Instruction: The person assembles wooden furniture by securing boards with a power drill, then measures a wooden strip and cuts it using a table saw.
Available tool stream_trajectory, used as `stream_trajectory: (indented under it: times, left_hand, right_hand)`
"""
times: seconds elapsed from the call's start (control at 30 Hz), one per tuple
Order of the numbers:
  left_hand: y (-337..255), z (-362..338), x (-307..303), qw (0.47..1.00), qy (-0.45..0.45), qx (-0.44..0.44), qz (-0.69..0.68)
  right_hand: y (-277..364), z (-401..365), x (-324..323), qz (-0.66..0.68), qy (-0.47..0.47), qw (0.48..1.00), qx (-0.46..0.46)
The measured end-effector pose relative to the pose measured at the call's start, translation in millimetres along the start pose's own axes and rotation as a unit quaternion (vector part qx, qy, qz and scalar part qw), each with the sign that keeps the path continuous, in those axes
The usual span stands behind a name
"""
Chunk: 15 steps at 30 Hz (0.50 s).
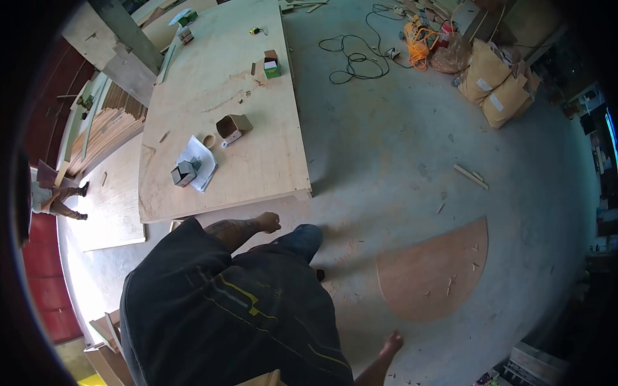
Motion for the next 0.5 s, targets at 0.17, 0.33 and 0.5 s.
stream_trajectory:
  times: [0.17,0.33,0.5]
  left_hand:
    - [36,51,-13,0.998,0.024,-0.061,0.002]
    - [42,98,-80,0.994,-0.023,-0.053,-0.096]
    - [40,171,-171,0.984,-0.112,-0.101,-0.097]
  right_hand:
    - [302,95,-111,0.410,-0.028,0.910,-0.050]
    - [525,83,-32,0.195,0.076,0.933,-0.291]
    - [619,30,95,-0.076,0.299,0.944,-0.116]
Point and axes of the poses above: each hand's wrist, its own z-axis towards the middle knuckle, its own x-axis out of the palm, y = z × x, the point moved 7 cm from there along z, towards the middle knuckle, and after that the axes turned 4 degrees about -z, right-handed, at the moved point
